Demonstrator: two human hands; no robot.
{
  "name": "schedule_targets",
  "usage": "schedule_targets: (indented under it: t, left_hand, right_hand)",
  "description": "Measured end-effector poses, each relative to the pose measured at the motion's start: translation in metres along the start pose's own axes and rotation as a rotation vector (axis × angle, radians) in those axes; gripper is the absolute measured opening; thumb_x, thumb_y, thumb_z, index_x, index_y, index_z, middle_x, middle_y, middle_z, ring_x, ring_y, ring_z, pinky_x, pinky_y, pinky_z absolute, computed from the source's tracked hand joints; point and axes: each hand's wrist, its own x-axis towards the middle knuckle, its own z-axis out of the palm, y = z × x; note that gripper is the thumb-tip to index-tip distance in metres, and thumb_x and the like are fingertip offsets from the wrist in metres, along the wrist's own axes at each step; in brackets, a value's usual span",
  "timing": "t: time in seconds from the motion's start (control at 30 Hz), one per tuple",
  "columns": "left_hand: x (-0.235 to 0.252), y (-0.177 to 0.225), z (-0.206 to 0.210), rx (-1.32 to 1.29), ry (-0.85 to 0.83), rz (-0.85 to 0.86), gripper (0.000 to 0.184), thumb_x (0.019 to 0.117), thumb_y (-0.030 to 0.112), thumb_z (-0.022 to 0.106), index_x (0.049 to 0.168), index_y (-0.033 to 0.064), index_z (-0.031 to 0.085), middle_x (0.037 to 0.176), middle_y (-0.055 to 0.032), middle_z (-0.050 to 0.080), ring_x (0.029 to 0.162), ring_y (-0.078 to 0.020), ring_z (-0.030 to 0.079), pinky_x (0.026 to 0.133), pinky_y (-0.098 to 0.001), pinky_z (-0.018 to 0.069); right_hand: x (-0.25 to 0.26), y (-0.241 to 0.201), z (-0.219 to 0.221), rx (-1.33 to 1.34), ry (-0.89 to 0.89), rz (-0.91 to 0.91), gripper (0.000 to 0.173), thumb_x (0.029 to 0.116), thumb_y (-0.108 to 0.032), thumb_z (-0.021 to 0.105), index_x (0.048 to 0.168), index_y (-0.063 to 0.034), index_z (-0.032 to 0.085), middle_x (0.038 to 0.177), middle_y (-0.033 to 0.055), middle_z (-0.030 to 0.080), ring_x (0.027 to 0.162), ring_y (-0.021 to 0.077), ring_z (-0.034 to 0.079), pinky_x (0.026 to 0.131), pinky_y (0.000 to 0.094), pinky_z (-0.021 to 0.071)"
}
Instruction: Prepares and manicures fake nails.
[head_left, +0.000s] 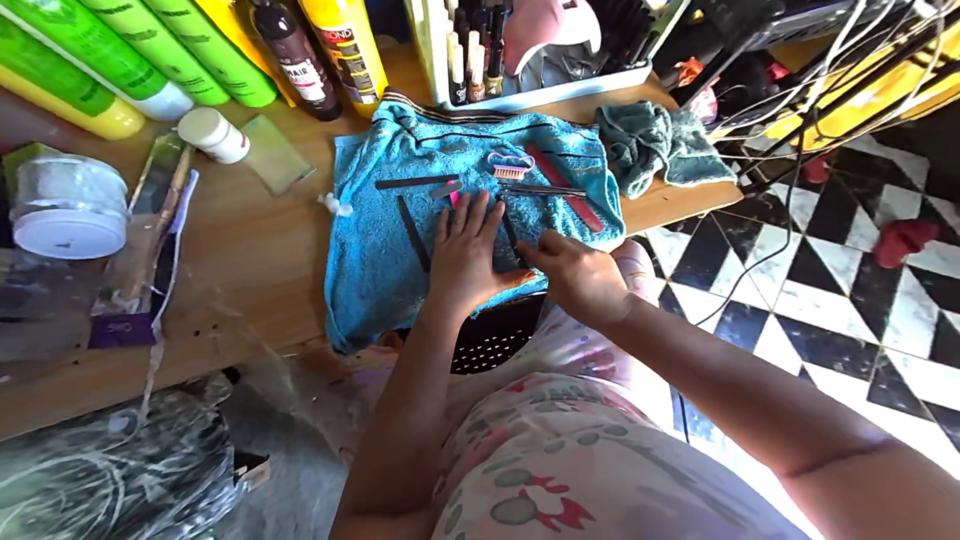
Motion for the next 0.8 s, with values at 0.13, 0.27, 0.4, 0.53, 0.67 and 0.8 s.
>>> schedule_targets:
  t: [0.13,0.27,0.4,0.53,0.67,0.8]
  left_hand:
    - [0.000,0.001,-0.002,0.005,-0.020,-0.015,0.117,0.0715,0.088,0.060,0.161,0.0182,0.033,0.170,-0.0069,0.021,0.158,-0.0297,0.012,0.125,-0.0574,0.0082]
    - [0.001,0.001,-0.002,0.024,-0.043,-0.026,0.116,0.0716,0.088,0.060,0.161,0.0190,0.034,0.170,-0.0065,0.021,0.158,-0.0300,0.013,0.125,-0.0575,0.0090]
    - [0.002,0.001,-0.003,0.018,-0.045,-0.030,0.116,0.0711,0.087,0.061,0.161,0.0186,0.034,0.170,-0.0067,0.021,0.158,-0.0303,0.013,0.124,-0.0583,0.0083]
    - [0.000,0.002,-0.001,0.018,-0.021,-0.022,0.115,0.0723,0.086,0.062,0.161,0.0180,0.035,0.170,-0.0077,0.022,0.157,-0.0311,0.013,0.124,-0.0580,0.0095]
    - [-0.002,0.001,-0.001,0.008,-0.002,-0.009,0.113,0.0729,0.084,0.064,0.160,0.0173,0.036,0.169,-0.0083,0.023,0.157,-0.0324,0.015,0.124,-0.0592,0.0099]
    - [-0.002,0.001,0.000,-0.001,0.008,-0.001,0.114,0.0730,0.084,0.063,0.160,0.0170,0.035,0.170,-0.0078,0.023,0.157,-0.0312,0.014,0.124,-0.0589,0.0093]
  right_hand:
    - [0.018,0.002,0.000,-0.057,-0.050,0.043,0.049,0.0885,0.012,0.062,0.131,-0.0100,0.070,0.113,0.0186,0.067,0.089,0.0390,0.069,0.062,0.0526,0.0583]
    - [0.034,0.017,-0.014,0.129,-0.167,0.127,0.053,0.0898,0.011,0.055,0.132,-0.0178,0.071,0.118,0.0183,0.065,0.093,0.0377,0.070,0.073,0.0589,0.0585]
    - [0.026,0.028,-0.017,0.302,-0.082,0.097,0.044,0.0883,0.010,0.056,0.120,-0.0129,0.077,0.101,0.0151,0.068,0.085,0.0309,0.068,0.071,0.0551,0.0575]
    - [0.019,0.026,-0.020,0.291,-0.094,0.084,0.039,0.0906,0.008,0.058,0.115,-0.0145,0.078,0.095,0.0126,0.070,0.082,0.0299,0.070,0.070,0.0547,0.0580]
    - [0.013,0.021,-0.018,0.241,-0.065,0.022,0.044,0.0890,0.010,0.057,0.118,-0.0153,0.078,0.100,0.0118,0.069,0.082,0.0285,0.070,0.066,0.0515,0.0588]
    - [0.005,0.014,-0.015,0.158,-0.032,-0.012,0.045,0.0873,0.013,0.059,0.118,-0.0143,0.078,0.101,0.0139,0.068,0.083,0.0304,0.070,0.066,0.0500,0.0594]
